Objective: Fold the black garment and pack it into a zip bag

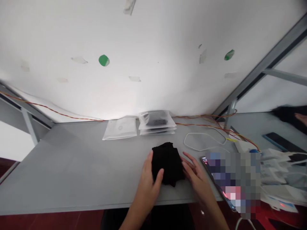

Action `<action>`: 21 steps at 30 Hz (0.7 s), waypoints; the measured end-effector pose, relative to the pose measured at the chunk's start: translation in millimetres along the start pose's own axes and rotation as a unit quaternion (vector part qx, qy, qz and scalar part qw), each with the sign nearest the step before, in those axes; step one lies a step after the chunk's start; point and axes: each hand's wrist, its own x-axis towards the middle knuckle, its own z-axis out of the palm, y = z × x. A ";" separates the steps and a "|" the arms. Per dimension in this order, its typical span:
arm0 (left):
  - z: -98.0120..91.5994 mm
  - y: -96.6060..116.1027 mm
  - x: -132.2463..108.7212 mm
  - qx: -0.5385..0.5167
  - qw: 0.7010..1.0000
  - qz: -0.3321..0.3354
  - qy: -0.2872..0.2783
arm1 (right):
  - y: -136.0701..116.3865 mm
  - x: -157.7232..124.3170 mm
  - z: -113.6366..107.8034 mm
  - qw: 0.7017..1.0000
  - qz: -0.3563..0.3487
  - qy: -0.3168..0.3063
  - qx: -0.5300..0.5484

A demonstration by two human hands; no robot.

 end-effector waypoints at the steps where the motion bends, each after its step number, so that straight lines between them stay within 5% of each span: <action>1: -1.7 -0.7 2.1 -0.023 0.999 -0.017 0.014 | 0.1 0.0 0.7 1.000 -0.003 0.000 -0.006; 12: -17.5 2.5 9.3 0.005 0.996 -0.065 0.064 | -1.8 0.0 14.1 0.996 -0.039 -0.060 -0.045; 18: -64.5 11.2 6.0 0.089 0.986 -0.066 0.120 | 10.4 -10.3 61.8 0.988 -0.038 -0.144 -0.042; 21: -85.0 13.7 2.9 0.125 0.979 -0.099 0.128 | 11.9 -7.4 68.7 0.986 -0.051 -0.149 -0.051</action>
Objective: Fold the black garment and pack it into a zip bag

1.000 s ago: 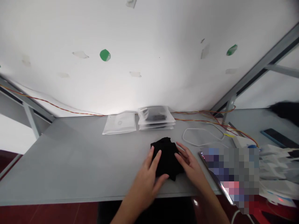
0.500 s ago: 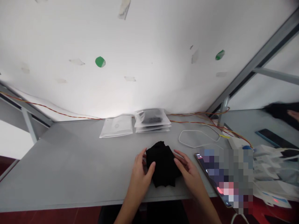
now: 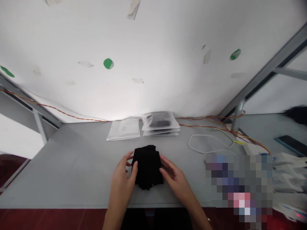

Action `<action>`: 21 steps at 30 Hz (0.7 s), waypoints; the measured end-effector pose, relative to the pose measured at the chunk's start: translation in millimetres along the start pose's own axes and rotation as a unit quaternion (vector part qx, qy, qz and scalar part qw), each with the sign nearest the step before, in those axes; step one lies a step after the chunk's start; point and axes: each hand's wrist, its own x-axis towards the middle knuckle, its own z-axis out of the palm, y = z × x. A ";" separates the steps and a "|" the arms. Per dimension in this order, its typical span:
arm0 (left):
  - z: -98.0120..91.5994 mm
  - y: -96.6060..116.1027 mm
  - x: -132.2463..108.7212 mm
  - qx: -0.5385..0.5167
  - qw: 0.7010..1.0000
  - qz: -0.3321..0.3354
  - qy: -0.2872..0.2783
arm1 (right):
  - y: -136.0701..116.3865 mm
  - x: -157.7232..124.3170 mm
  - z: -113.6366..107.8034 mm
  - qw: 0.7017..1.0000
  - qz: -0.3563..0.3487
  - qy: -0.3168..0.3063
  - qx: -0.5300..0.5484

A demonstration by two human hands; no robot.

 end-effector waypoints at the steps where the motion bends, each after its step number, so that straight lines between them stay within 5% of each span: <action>1: -3.8 -2.3 0.1 0.000 1.000 -0.019 -0.009 | -0.2 0.7 -2.3 1.000 -0.006 0.021 -0.011; 8: -11.1 -13.5 2.5 -0.058 0.992 -0.052 -0.095 | -0.7 -13.7 -43.3 0.988 -0.019 0.137 -0.071; 12: -10.6 8.7 -2.7 -0.150 0.982 -0.016 -0.110 | 1.1 -22.1 -63.7 0.987 0.012 0.160 -0.011; 17: 16.2 37.3 -19.4 -0.281 0.943 0.070 -0.164 | -6.3 -25.3 -74.2 0.976 0.031 0.208 0.061; 21: 39.0 21.5 -17.5 -0.139 0.968 0.151 -0.145 | -10.0 -27.7 -75.8 0.960 0.008 0.269 0.080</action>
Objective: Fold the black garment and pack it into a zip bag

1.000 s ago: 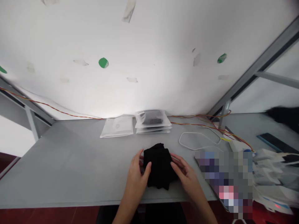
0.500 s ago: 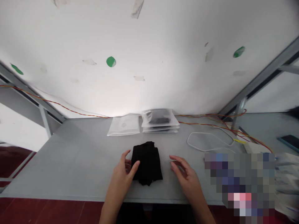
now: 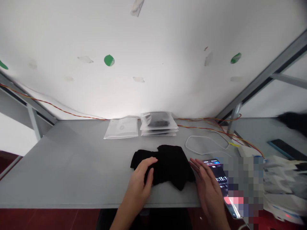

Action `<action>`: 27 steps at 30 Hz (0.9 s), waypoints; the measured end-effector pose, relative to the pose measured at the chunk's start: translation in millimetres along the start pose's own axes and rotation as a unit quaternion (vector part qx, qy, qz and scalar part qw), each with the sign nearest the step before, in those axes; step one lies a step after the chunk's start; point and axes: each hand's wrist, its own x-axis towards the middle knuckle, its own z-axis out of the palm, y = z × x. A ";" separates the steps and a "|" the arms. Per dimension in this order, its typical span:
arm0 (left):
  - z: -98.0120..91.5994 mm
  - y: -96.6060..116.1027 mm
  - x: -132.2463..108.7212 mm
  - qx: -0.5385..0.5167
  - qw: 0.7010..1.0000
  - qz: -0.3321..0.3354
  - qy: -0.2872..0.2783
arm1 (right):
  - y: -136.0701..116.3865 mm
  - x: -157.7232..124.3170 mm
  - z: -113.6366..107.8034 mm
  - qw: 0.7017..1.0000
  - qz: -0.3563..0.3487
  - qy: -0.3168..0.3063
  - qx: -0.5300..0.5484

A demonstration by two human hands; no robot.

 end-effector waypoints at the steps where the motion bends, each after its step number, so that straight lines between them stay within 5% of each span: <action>1: 1.2 -9.4 0.1 0.063 0.998 0.010 -0.002 | 0.6 -0.2 -0.4 1.000 -0.012 0.000 -0.011; 8: -1.7 -55.3 -9.7 0.347 0.935 0.056 -0.049 | 8.2 -2.6 7.4 0.965 -0.138 -0.063 -0.212; 18: -23.2 -65.7 -26.6 0.459 0.885 0.073 -0.020 | 21.0 -4.8 14.8 0.854 -0.249 -0.144 -0.434; 23: -36.5 -75.7 -37.7 0.457 0.887 0.066 0.003 | 14.9 8.6 4.3 0.887 -0.228 -0.133 -0.379; 27: -65.6 -95.0 -42.8 0.443 0.895 0.041 0.018 | 9.5 20.0 -8.5 0.940 -0.130 -0.021 -0.315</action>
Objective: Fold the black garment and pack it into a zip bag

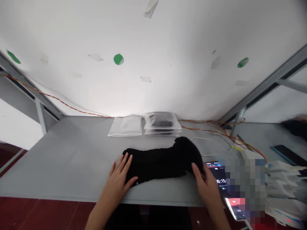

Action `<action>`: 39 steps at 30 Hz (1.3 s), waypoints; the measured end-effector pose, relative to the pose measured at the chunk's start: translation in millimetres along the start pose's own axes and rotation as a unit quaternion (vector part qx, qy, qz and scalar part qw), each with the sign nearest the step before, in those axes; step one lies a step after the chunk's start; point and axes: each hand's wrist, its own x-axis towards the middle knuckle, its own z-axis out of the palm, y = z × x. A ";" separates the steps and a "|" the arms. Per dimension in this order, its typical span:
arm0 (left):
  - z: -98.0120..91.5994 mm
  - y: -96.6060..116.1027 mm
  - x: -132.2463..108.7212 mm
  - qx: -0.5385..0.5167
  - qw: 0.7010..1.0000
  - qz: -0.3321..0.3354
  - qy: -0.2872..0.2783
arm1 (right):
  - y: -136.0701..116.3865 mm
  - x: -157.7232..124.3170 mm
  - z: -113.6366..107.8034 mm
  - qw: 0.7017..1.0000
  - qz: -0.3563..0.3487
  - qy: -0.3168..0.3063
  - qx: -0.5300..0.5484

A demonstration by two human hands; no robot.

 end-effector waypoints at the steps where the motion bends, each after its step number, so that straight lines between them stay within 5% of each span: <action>1: -2.2 -10.4 -1.7 -0.004 1.000 -0.006 0.000 | 1.8 1.2 -1.9 0.999 0.031 0.017 0.021; 4: -12.5 -36.7 -6.3 -0.020 1.000 -0.019 0.003 | 4.0 0.2 -1.8 0.996 0.054 0.028 0.068; 8: -27.5 -49.0 -7.4 -0.027 0.998 -0.049 0.004 | -1.1 -6.9 6.6 0.999 -0.034 -0.021 0.005; 15: -31.3 -51.7 -1.1 -0.013 0.998 -0.067 -0.001 | 2.4 -8.6 10.5 0.982 -0.120 -0.077 -0.121; 21: -30.0 -41.2 -10.0 -0.039 0.995 -0.045 0.084 | 8.3 -0.7 4.4 0.977 -0.140 -0.094 -0.128; 30: -30.2 -28.0 -9.9 -0.039 0.998 -0.031 0.028 | -11.6 -15.5 16.6 0.941 -0.266 -0.003 -0.208; 35: -52.0 -14.7 -2.4 -0.086 0.995 0.041 -0.013 | -34.1 -21.8 34.1 0.916 -0.305 -0.134 -0.225; 39: -81.3 -1.8 -18.9 -0.157 0.978 0.087 -0.102 | -39.3 -26.8 17.7 0.909 -0.269 -0.277 -0.159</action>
